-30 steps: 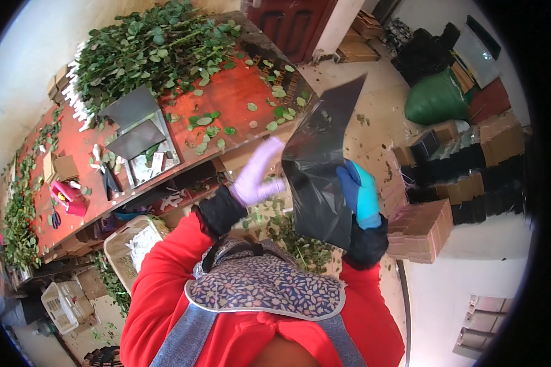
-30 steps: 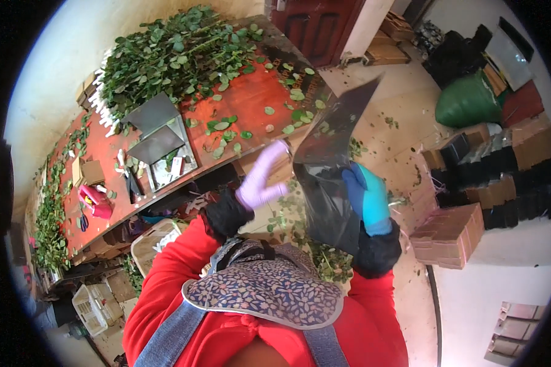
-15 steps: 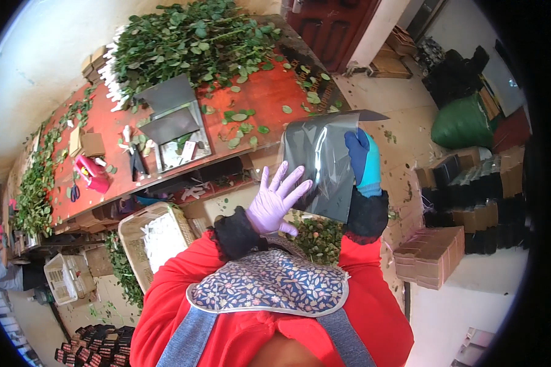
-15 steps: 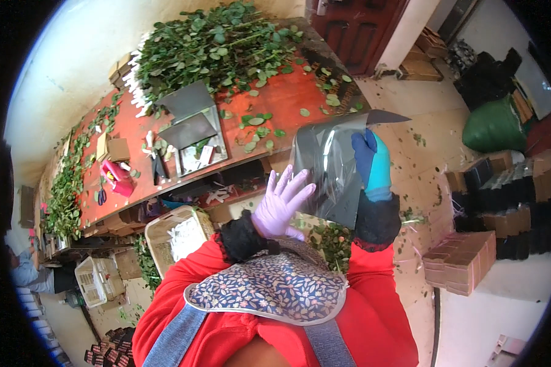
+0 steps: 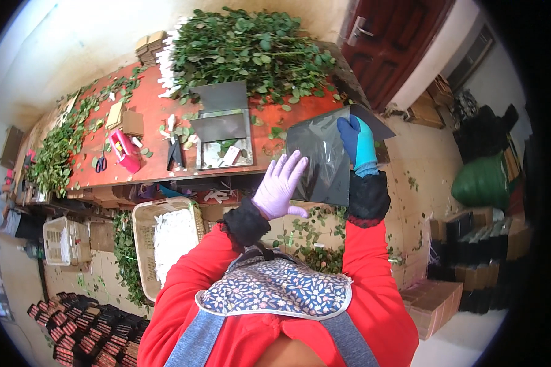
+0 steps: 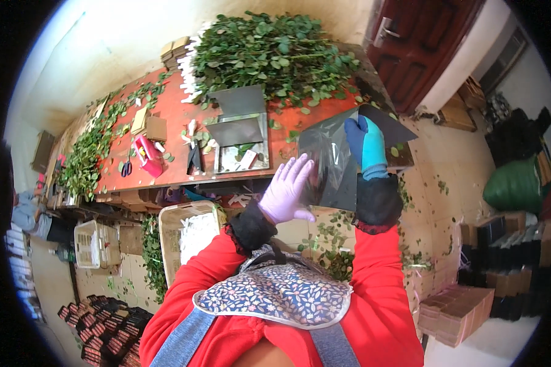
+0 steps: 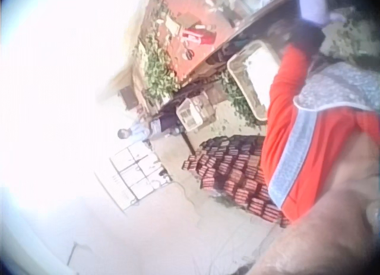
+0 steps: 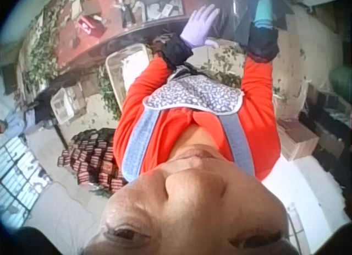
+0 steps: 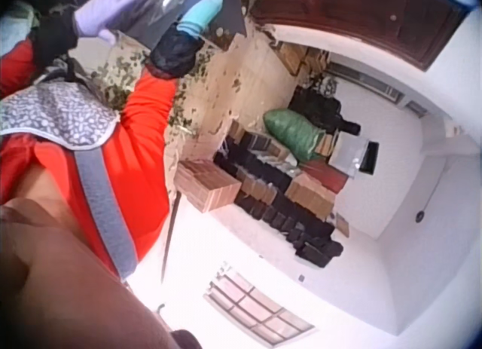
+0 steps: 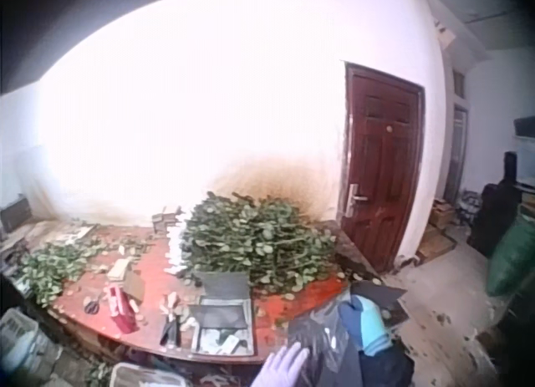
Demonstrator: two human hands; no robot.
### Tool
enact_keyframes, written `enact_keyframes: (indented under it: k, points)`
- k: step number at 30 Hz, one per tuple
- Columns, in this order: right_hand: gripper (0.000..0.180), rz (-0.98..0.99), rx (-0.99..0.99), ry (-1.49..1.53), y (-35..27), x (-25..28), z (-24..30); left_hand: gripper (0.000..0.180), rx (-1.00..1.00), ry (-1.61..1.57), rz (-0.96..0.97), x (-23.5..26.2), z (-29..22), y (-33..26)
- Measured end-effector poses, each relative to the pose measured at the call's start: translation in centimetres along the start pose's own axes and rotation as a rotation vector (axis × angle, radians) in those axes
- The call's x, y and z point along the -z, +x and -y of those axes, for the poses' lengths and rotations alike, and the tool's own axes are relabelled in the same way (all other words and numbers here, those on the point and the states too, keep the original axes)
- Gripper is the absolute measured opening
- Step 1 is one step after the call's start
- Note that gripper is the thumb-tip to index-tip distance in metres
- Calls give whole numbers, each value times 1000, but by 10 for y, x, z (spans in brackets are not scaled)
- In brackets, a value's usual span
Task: The person places pink roses into cardboard boxes, adds green foliage, and seals the boxes with tape and a hand stapler before sorting plant material.
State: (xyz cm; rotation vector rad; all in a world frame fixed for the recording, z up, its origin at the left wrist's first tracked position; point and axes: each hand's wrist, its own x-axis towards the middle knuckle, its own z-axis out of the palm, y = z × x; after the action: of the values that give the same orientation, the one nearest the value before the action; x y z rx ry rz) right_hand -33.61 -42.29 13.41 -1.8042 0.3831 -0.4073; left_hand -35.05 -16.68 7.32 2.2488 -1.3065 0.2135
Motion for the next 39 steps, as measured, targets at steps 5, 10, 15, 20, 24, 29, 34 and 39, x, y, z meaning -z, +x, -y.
enact_keyframes:
  k: [5, 10, 15, 20, 24, 29, 34, 39]
  points:
    - [28, -71, 79, -31, 39, -70, 6, 98, 129, 130, -84, -7, 38, 6]
    - [27, 71, 50, -103, 104, -110, 7, 75, 261, -124, -12, 12, 98, 11]
    - [31, 412, -202, 38, 131, -195, 77, 47, 364, -490, -240, 41, 154, -3]
    - [34, 482, 600, -343, 154, -274, 54, 34, 810, -1335, -479, 89, 190, -44]
    - [34, 673, 993, -645, 162, -303, 33, 44, 911, -1751, -622, 109, 186, -64]
    - [32, 744, 1073, -567, 164, -331, 15, 39, 900, -1768, -438, 123, 189, -91]
    - [35, 832, 1097, -372, 172, -356, 14, 39, 959, -1916, -358, 138, 190, -104]
    - [31, 1082, 1061, -246, 181, -365, -7, 37, 952, -1831, -288, 145, 193, -62]
